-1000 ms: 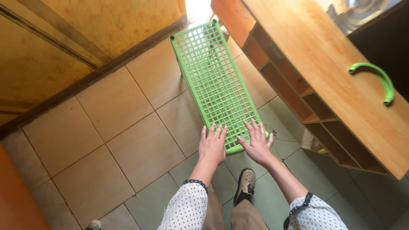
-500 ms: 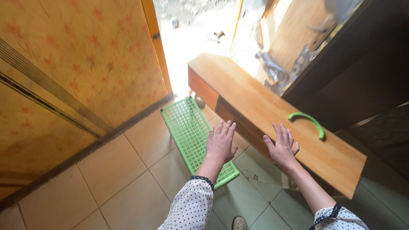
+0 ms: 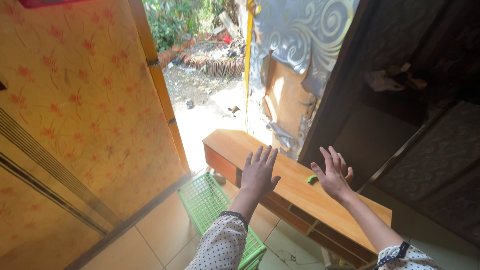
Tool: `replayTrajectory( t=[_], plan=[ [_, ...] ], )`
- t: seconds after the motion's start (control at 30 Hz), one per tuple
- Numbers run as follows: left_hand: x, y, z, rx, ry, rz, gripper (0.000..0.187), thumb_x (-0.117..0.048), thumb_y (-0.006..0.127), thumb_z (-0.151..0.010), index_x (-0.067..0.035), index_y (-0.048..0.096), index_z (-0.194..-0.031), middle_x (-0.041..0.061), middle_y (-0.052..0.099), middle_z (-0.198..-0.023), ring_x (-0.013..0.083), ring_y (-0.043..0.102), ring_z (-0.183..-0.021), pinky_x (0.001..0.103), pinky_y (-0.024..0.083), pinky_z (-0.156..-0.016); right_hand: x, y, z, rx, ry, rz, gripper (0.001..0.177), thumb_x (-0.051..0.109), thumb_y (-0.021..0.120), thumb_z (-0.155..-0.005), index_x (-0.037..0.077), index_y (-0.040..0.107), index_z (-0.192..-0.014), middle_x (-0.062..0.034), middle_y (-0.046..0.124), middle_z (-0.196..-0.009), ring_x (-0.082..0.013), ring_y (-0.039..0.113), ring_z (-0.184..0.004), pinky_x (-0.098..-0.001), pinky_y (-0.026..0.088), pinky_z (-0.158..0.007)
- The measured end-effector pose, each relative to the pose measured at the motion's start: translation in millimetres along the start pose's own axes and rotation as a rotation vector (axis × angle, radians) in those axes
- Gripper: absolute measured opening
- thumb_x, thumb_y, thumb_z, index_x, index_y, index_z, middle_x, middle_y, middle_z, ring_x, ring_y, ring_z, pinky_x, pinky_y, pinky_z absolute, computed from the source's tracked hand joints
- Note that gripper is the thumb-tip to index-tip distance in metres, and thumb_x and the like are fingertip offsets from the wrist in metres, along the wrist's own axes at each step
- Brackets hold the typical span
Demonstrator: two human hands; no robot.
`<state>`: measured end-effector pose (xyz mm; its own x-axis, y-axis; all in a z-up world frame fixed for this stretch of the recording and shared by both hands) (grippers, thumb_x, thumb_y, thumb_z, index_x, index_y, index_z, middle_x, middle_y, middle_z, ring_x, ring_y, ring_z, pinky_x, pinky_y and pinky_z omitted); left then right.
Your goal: The person assembles a green plastic storage shelf by hand. They place the grid base on the floor, then attach two curved green plastic supports to the base, aligning and pressing them into place.
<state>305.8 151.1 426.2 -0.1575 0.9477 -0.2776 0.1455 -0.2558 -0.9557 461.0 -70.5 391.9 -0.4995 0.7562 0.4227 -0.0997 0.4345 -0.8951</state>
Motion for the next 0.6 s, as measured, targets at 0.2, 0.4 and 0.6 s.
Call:
replayTrajectory(
  t=[0.2,0.4,0.6],
  plan=[
    [-26,-32,-7,-0.087,0.083,-0.009,0.092,-0.046,0.069,-0.091,-0.017,0.018,-0.162,0.005,0.024,-0.167,0.0296,0.020,-0.154,0.052,0.018,-0.124,-9,-52,-1,-0.116,0.016,0.008,0.072,0.061,0.044,-0.096,0.026,0.028,-0.157,-0.0060,0.014,-0.170,-0.0307,0.005,-0.157,-0.0685,0.000,-0.117],
    [-56,-18,-14,-0.085,0.141,0.000,0.092,-0.044,0.070,-0.090,-0.019,0.020,-0.162,0.004,0.027,-0.167,0.0301,0.024,-0.154,0.052,0.023,-0.123,-50,-59,7,-0.090,0.083,-0.049,0.072,0.061,0.043,-0.098,0.025,0.027,-0.158,-0.0055,0.016,-0.168,-0.0277,0.007,-0.156,-0.0692,-0.002,-0.117],
    [-86,29,-36,0.022,0.179,0.013,0.095,-0.044,0.071,-0.088,-0.022,0.016,-0.162,0.004,0.026,-0.167,0.0288,0.023,-0.154,0.051,0.023,-0.123,-119,-39,0,-0.080,0.155,-0.041,0.074,0.063,0.044,-0.097,0.025,0.028,-0.158,-0.0053,0.017,-0.168,-0.0288,0.006,-0.156,-0.0712,-0.001,-0.115]
  ],
)
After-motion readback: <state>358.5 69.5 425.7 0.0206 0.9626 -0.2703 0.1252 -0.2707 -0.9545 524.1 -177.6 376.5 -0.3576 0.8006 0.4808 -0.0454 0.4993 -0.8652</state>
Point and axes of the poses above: each hand's wrist, its own z-axis away from the middle knuckle, its own y-axis out of the palm, x = y × z, the point moved 3 cm from there along -z, towards the middle knuckle
